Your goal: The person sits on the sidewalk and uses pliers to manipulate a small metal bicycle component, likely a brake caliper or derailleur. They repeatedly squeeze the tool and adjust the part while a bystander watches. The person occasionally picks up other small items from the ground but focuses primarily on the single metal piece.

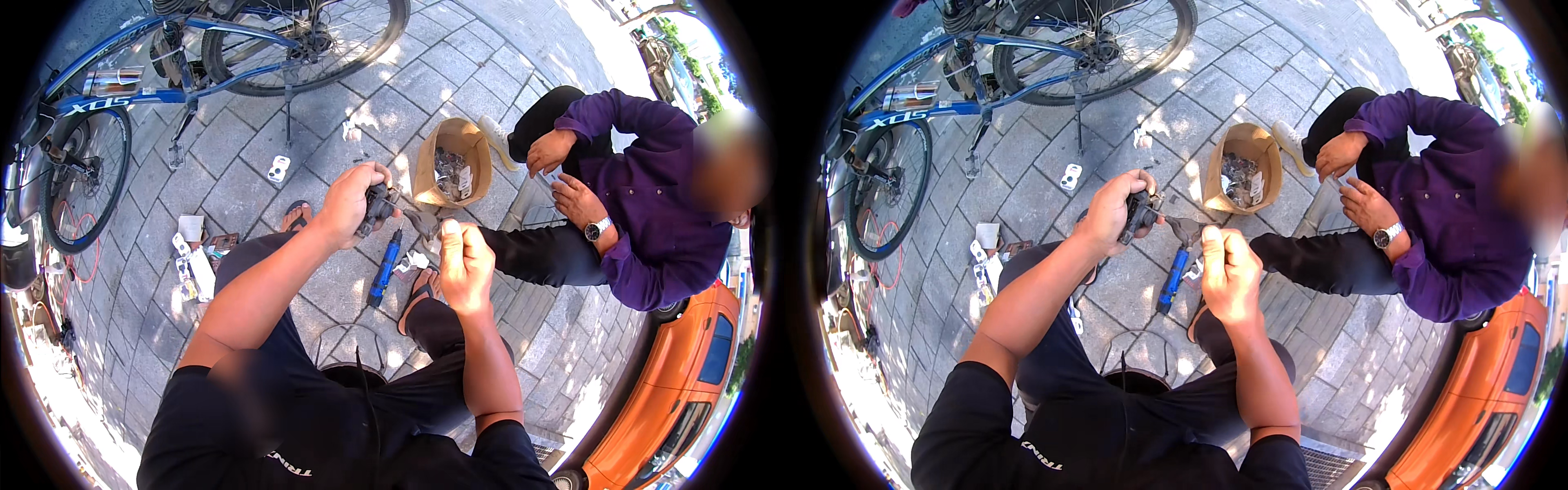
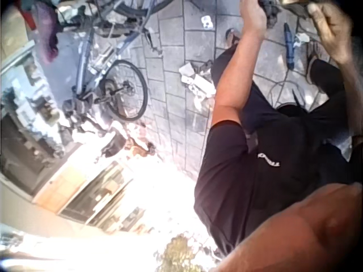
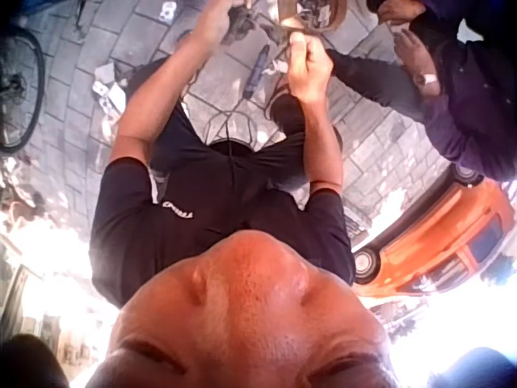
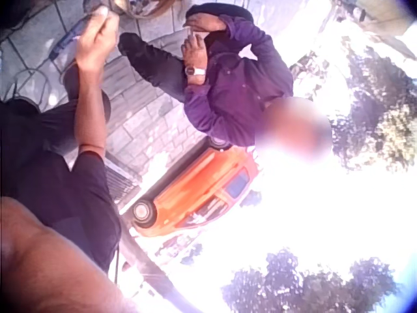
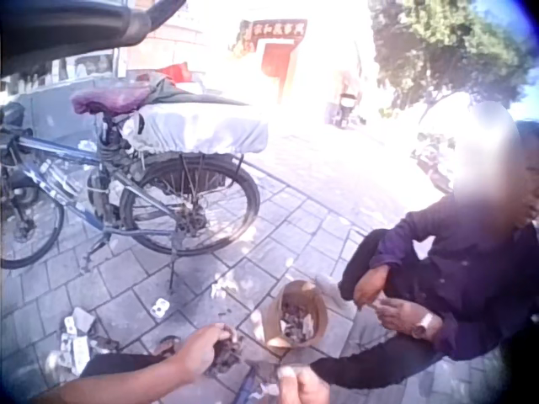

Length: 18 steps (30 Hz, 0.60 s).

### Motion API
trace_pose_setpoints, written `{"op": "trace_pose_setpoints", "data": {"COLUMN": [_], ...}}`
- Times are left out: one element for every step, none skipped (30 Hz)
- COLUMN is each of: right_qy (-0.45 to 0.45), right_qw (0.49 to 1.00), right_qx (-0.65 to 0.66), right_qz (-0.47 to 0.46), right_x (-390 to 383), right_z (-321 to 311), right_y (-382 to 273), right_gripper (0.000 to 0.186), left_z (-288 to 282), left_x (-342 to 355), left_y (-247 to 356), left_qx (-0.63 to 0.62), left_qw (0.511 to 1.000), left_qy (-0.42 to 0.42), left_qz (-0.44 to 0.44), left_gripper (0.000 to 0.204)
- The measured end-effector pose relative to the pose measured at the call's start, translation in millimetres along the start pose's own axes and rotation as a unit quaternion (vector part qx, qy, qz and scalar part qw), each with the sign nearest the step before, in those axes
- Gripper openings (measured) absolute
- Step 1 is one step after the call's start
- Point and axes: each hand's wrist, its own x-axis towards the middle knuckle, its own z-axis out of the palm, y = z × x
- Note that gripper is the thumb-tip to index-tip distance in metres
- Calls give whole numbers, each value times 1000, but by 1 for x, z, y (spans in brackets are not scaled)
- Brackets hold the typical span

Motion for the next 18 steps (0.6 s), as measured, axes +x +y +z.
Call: {"op": "trace_pose_setpoints", "data": {"right_qy": [41, -6, -42, -78, -110, -104, -96, -90, -81, -100, -96, -143, -178, -181, -169, -158, -139, -115], "right_qw": [992, 990, 978, 959, 935, 922, 925, 928, 931, 978, 987, 912, 767, 743, 743, 783, 820, 906], "right_qx": [-74, -113, -170, -225, -282, -295, -288, -280, -274, -146, 62, 269, 454, 478, 475, 433, 391, 279], "right_qz": [-92, -81, -117, -152, -186, -228, -227, -227, -226, -113, 114, 276, 418, 433, 440, 417, 394, 297], "right_x": [0, -2, -1, 1, 3, 3, 0, -1, -3, -9, -17, -10, -4, -2, -1, 2, 2, 1], "right_z": [-1, -10, -13, -14, -14, -13, -12, -8, -6, -9, -3, -3, -2, -1, 2, 6, 7, 8], "right_y": [-6, -11, -20, -29, -33, -28, -25, -20, -15, 8, 4, 1, 0, 6, 6, 3, 3, 3], "right_gripper": [24, 32, 33, 34, 36, 33, 31, 29, 27, 27, 42, 46, 51, 54, 56, 55, 54, 51], "left_z": [2, 1, -1, -1, -1, -1, -1, -1, 1, 3, 3, 0, -5, -4, -7, -14, -12, -10], "left_x": [2, 2, -1, -4, -4, -4, -4, -6, -6, -7, -9, -10, -12, -12, -10, -1, 0, -1], "left_y": [2, 2, 3, 2, -1, -4, -6, -5, -4, -4, -3, -1, -5, -6, -4, -10, -6, -3], "left_qx": [6, 9, 15, 31, 36, 42, 47, 63, 95, 127, 158, 179, 167, 159, 155, 157, 136, 114], "left_qw": [1000, 1000, 1000, 999, 999, 999, 999, 998, 994, 988, 981, 976, 979, 980, 981, 981, 987, 991], "left_qy": [2, 10, 20, 30, 18, 6, -6, -5, -23, -41, -57, -68, -60, -60, -59, -37, -22, -8], "left_qz": [-5, -11, -18, -18, -6, 6, 18, 23, 47, 72, 99, 104, 98, 98, 103, 109, 86, 63], "left_gripper": [24, 24, 24, 24, 24, 24, 24, 24, 23, 23, 23, 23, 22, 22, 22, 25, 25, 25]}}
